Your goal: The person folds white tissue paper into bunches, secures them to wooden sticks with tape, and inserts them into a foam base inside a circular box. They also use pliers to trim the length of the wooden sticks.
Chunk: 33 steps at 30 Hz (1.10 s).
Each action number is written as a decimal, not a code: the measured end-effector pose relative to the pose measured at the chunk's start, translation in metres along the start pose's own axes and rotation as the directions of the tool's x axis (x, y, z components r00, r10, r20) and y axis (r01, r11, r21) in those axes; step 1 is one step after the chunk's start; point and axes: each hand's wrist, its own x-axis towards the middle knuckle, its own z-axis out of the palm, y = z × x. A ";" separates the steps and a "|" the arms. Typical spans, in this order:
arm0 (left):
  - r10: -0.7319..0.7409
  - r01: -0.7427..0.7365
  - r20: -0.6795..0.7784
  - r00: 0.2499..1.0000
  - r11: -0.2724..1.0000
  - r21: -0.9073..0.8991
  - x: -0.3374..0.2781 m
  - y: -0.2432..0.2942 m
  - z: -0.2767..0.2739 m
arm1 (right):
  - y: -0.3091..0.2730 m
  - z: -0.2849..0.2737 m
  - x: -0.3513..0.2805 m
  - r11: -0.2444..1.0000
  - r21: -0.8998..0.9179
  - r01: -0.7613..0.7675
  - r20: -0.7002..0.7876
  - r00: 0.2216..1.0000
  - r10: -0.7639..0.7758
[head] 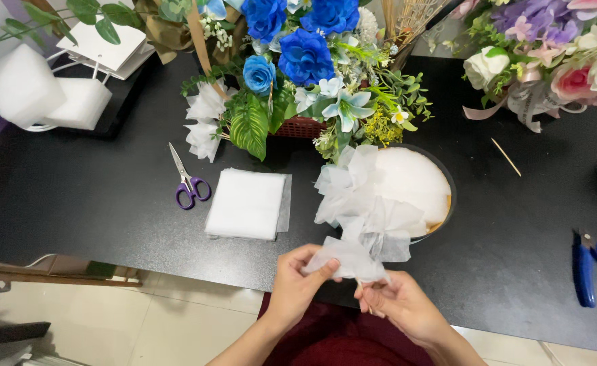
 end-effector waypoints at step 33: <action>0.640 -0.855 0.574 0.510 0.304 0.421 -0.017 0.049 0.042 | 0.012 -0.007 -0.028 0.449 -0.817 0.363 -0.033 0.748 -0.663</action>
